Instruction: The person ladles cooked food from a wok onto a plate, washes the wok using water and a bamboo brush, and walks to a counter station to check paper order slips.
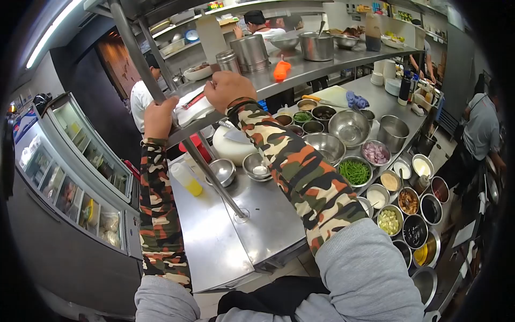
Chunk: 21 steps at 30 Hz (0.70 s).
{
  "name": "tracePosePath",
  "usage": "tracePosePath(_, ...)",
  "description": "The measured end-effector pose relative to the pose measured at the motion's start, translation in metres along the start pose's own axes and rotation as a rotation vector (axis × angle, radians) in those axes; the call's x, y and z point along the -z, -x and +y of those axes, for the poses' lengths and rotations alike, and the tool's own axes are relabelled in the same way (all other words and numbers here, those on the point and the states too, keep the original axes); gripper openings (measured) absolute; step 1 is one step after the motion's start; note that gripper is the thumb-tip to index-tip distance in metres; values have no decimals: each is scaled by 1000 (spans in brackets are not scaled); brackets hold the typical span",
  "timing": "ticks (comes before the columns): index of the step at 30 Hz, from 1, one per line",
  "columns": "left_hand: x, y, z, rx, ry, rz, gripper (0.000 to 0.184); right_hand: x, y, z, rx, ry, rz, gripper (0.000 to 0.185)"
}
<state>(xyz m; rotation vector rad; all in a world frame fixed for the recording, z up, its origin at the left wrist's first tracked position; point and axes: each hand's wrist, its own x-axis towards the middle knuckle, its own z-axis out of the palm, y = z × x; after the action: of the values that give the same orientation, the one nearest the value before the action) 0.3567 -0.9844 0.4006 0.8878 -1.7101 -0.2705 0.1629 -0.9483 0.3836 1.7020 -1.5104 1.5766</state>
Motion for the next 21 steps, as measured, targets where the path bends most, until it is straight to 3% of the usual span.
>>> tracePosePath(2,-2,3,4,59,27,5,41,7,-4,1,-186,-49,-177,27)
tracePosePath(6,1,1,3,59,-30,-51,42,11,-12,8,-284,-185,-244,31)
tracePosePath(12,1,3,9,20,-157,-6,44,16,-22,13,-246,-191,-381,33)
tracePosePath(15,1,9,15,34,-70,19,40,12,-28,17,-251,-210,-448,31)
tracePosePath(19,-1,5,7,6,-63,40,40,7,-18,10,-180,-123,-304,27)
tracePosePath(21,0,6,10,-20,-38,13,41,0,-7,4,-95,31,-127,23)
